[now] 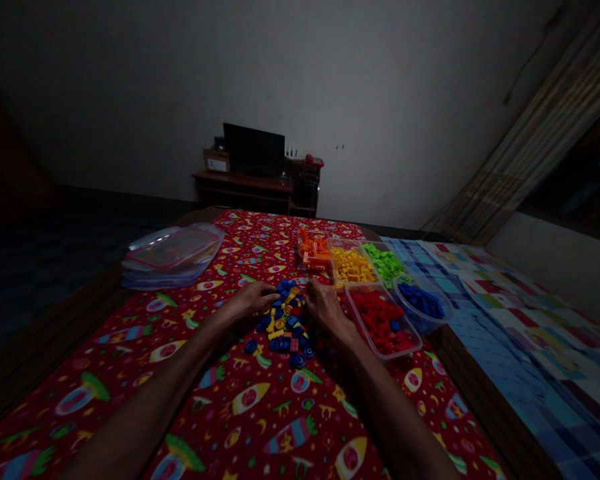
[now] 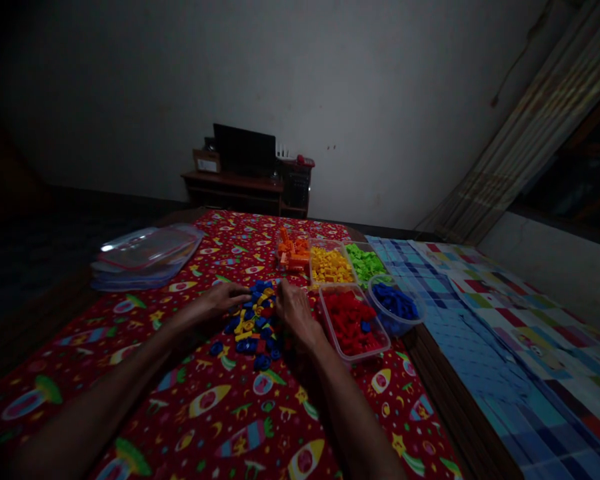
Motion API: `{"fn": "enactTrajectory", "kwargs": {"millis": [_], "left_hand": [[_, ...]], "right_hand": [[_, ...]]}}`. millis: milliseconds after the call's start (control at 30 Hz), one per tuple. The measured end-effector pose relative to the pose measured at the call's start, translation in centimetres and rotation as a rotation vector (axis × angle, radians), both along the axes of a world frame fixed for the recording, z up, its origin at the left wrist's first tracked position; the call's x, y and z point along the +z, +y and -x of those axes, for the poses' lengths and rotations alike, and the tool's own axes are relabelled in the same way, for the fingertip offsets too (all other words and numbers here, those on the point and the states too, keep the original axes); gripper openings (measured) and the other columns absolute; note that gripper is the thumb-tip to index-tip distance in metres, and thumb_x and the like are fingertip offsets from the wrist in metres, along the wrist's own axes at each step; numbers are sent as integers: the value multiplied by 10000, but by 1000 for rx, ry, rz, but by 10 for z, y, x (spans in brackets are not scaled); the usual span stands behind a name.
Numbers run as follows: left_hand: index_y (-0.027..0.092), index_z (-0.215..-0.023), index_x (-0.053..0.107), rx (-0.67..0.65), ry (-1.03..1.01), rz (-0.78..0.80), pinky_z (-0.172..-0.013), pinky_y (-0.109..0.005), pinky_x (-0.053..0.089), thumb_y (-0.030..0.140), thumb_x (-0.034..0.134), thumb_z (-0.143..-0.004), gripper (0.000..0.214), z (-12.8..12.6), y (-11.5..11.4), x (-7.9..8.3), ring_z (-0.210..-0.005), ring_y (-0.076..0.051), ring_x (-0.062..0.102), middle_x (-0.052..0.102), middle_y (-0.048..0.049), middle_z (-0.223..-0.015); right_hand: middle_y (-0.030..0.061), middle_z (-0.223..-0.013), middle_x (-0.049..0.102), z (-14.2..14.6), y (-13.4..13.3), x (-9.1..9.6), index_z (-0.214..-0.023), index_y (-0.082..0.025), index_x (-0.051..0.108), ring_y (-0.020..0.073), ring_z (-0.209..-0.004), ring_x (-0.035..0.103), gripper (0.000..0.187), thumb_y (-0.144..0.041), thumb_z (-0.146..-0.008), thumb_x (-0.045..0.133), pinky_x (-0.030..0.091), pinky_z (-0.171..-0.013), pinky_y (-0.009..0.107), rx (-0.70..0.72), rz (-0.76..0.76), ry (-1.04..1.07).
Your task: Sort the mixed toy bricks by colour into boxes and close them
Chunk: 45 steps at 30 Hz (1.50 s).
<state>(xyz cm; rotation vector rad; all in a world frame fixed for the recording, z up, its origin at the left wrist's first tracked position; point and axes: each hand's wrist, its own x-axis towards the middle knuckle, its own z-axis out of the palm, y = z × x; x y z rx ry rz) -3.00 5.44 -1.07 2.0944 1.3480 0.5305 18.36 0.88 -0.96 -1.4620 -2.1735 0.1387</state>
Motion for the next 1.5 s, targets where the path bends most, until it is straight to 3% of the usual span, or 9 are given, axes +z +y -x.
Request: {"fn": "enactTrajectory", "kwargs": {"millis": [133, 267, 433, 600, 800, 1000, 1133, 1300, 1500], "left_hand": [[152, -680, 657, 43, 99, -34, -532, -232, 369, 424, 516, -712, 308, -4, 0, -2, -582, -166, 552, 640, -26, -609], [170, -664, 602, 95, 70, -42, -514, -232, 356, 381, 562, -657, 215, -6, 1, -5, -566, -162, 540, 597, -2, -574], [178, -707, 588, 127, -93, -31, -531, -240, 408, 362, 574, -610, 208, -2, 2, -2, -594, -169, 563, 612, 3, -607], [169, -789, 615, 86, -297, 178, -503, -239, 443, 410, 592, -583, 319, 9, 0, -1, -572, -161, 574, 621, 11, -621], [178, -834, 604, 136, -286, 288, -433, -220, 411, 391, 526, -621, 312, 16, -6, 4, -467, -133, 533, 582, 38, -548], [185, -843, 637, 141, -98, 106, -451, -212, 413, 325, 446, -660, 300, 18, -3, 9, -491, -143, 548, 575, 38, -521], [189, -784, 662, 12, -32, -13, -584, -215, 457, 352, 507, -650, 261, 15, -9, 13, -651, -163, 606, 668, 5, -673], [188, -746, 670, -204, 95, 17, -666, -214, 447, 288, 510, -665, 205, 8, -24, 14, -706, -160, 615, 694, -3, -753], [201, -791, 680, -206, 173, -23, -666, -211, 432, 238, 491, -714, 207, 3, -27, -1, -712, -155, 611, 694, -8, -786]], "right_hand": [[50, -807, 616, -2, -8, 15, -948, -139, 594, 125, -681, 512, 184, -160, -883, 422, 326, -624, 223, 101, -6, 72], [32, -702, 608, 13, -22, 25, -828, -150, 638, 113, -598, 491, 229, -252, -909, 449, 290, -571, 229, 220, 135, -105], [92, -826, 671, 35, -35, 17, -917, -160, 660, 164, -738, 586, 219, -311, -891, 502, 341, -623, 248, 164, 120, -332], [127, -893, 687, 42, -40, 22, -933, -142, 677, 205, -823, 617, 304, -328, -916, 436, 399, -681, 275, 89, 177, -454], [114, -893, 686, 35, -42, 24, -1001, -166, 658, 199, -827, 627, 320, -258, -933, 358, 418, -704, 275, 103, 216, -450], [128, -956, 684, 35, -40, 22, -1079, -142, 595, 224, -891, 630, 279, -309, -874, 505, 426, -720, 283, 160, 202, -404], [124, -976, 686, 32, -34, 25, -1065, -147, 597, 220, -895, 639, 297, -351, -854, 552, 427, -698, 271, 181, 287, -345], [117, -965, 700, 33, -35, 26, -1047, -180, 644, 227, -891, 649, 260, -276, -827, 544, 428, -710, 278, 160, 297, -364], [69, -875, 701, 26, -33, 26, -989, -197, 677, 186, -822, 633, 240, -299, -817, 544, 400, -679, 243, 177, 288, -169]]}}
